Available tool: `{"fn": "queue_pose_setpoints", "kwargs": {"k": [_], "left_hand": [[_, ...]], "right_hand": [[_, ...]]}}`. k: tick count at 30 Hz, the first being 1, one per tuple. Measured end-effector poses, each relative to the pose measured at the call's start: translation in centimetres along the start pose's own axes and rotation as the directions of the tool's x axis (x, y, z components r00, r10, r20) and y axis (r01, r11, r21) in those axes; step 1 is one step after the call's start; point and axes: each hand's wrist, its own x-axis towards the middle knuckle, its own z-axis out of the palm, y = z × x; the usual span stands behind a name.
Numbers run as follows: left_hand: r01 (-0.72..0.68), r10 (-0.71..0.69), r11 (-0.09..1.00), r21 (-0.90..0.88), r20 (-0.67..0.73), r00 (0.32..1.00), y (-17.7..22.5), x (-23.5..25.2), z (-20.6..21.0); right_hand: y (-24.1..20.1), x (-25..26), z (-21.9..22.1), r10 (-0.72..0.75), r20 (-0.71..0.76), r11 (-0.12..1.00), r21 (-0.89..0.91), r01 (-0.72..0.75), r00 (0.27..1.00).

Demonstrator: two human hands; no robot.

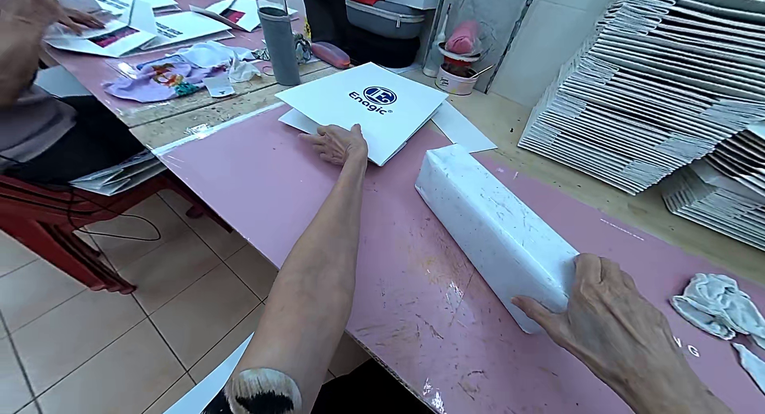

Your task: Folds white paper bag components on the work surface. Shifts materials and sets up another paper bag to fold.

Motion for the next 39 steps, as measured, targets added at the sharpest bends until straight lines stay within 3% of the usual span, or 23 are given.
{"fn": "queue_pose_setpoints", "kwargs": {"k": [4, 8, 15, 18, 24, 27, 30, 32, 34, 37, 39], "left_hand": [[0.067, -0.050, 0.974, -0.215, 0.084, 0.995, 0.2, 0.1, -0.5], [0.051, -0.008, 0.932, -0.360, 0.119, 0.993, -1.0, 1.2, -0.2], [0.057, -0.028, 0.918, -0.393, 0.078, 0.997, -2.4, 2.6, -1.1], [-0.009, 0.056, 0.922, -0.388, 0.111, 0.992, -4.2, 3.3, -3.7], [-0.067, 0.142, 0.916, -0.396, 0.164, 0.976, -8.8, 3.8, -10.3], [-0.083, 0.161, 0.912, -0.402, 0.164, 0.973, -10.6, 2.3, -12.7], [-0.206, 0.244, 0.912, -0.354, 0.066, 0.967, -11.4, -0.4, -14.2], [-0.361, 0.362, 0.909, -0.210, -0.032, 0.932, -11.7, -1.8, -14.6], [-0.509, 0.508, 0.861, -0.010, -0.035, 0.860, -11.5, -1.9, -14.5], [-0.757, 0.744, 0.641, 0.126, 0.140, 0.653, -11.9, -0.7, -13.0], [-0.818, 0.772, 0.569, 0.083, 0.288, 0.566, -12.1, -0.1, -12.0]], "right_hand": [[-0.6, 0.3, -0.3, 0.091, 0.111, 0.996, -0.017, -0.090, 0.990], [-0.4, 0.3, -0.1, 0.040, 0.023, 0.999, 0.013, -0.041, 0.999], [-0.3, 0.6, -0.4, 0.056, 0.126, 0.998, -0.005, -0.056, 0.990], [-0.4, 0.8, -0.7, 0.033, 0.132, 0.999, -0.009, -0.032, 0.991], [-1.9, 4.3, -2.7, 0.079, 0.357, 0.995, 0.027, -0.095, 0.931], [-1.2, 6.3, -0.7, -0.012, 0.320, 0.980, 0.192, -0.052, 0.947], [-0.3, 6.7, 0.7, -0.072, 0.269, 0.973, 0.231, 0.008, 0.961], [0.1, 6.5, 1.1, -0.094, 0.234, 0.970, 0.241, 0.036, 0.968], [0.4, 6.7, 1.1, -0.089, 0.251, 0.971, 0.236, 0.028, 0.964], [0.4, 7.5, 0.6, -0.058, 0.348, 0.975, 0.222, -0.022, 0.936], [0.6, 7.7, 0.8, -0.043, 0.337, 0.965, 0.257, -0.048, 0.941]]}}
